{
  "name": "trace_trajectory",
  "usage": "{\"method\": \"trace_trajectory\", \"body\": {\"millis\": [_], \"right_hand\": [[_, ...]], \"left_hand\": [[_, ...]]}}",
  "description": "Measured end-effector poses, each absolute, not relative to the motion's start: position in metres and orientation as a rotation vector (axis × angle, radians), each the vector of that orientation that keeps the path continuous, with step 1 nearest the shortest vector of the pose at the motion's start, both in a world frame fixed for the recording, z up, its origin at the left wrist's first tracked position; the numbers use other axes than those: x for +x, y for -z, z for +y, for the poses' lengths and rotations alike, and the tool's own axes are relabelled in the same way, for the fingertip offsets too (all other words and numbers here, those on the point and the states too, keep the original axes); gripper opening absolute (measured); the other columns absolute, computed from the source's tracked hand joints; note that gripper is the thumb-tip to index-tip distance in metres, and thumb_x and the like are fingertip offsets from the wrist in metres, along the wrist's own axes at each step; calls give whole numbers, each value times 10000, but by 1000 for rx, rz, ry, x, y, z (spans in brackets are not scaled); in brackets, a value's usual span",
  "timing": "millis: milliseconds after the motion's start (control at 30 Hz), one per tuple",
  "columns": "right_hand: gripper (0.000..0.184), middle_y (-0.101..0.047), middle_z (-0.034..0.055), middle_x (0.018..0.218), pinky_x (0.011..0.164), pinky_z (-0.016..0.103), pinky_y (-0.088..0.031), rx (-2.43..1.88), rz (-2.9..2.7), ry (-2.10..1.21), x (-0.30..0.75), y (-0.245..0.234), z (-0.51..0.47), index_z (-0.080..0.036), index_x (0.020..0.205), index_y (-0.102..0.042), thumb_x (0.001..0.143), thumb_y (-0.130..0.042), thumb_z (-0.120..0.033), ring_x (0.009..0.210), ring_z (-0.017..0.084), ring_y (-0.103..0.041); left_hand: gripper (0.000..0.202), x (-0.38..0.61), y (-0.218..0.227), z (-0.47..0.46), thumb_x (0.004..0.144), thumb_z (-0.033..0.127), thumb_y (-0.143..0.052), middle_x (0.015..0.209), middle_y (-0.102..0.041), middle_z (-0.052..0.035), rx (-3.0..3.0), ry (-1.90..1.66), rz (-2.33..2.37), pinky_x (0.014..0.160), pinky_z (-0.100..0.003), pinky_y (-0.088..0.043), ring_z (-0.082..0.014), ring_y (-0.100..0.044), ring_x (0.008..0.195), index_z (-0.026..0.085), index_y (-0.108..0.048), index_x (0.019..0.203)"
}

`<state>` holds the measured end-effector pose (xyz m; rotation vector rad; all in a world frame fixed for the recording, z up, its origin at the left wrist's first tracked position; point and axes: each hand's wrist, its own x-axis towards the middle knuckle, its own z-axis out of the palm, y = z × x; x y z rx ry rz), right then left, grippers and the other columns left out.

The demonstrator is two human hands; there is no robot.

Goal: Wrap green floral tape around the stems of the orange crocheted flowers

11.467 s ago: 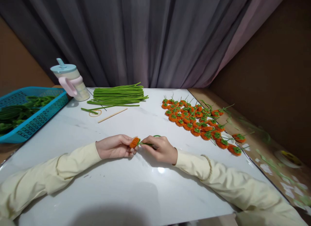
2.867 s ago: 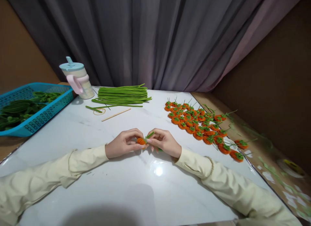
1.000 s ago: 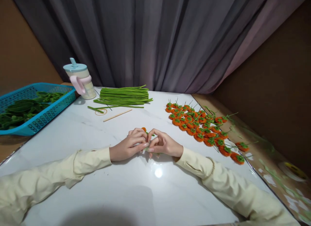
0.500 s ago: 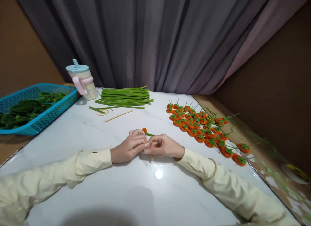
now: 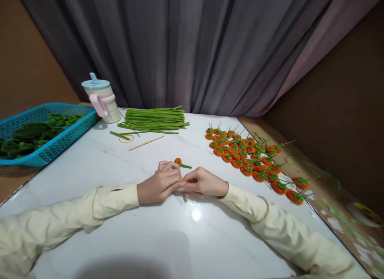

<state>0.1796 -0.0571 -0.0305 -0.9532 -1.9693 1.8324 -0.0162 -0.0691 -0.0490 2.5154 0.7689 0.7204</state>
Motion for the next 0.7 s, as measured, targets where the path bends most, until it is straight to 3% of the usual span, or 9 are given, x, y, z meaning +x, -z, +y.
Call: {"method": "trace_trajectory", "body": {"millis": [367, 700], "right_hand": [[233, -603, -5, 493, 337, 184, -230, -908, -1668, -1946, 179, 33, -58, -88, 734, -727, 707, -725, -319, 325, 22, -349], [207, -615, -12, 496, 334, 179, -238, -864, -1593, -1882, 176, 39, -65, -104, 725, -730, 712, -725, -310, 325, 21, -351]], "left_hand": [[406, -12, 46, -66, 990, 374, -256, 775, -545, -52, 2242, -746, 684, 831, -325, -349, -198, -455, 902, 177, -487, 719], [401, -10, 41, -66, 965, 402, -336, 748, -497, -41, 2047, -802, 629, 807, -306, -381, -173, -466, 814, 171, -446, 657]]}}
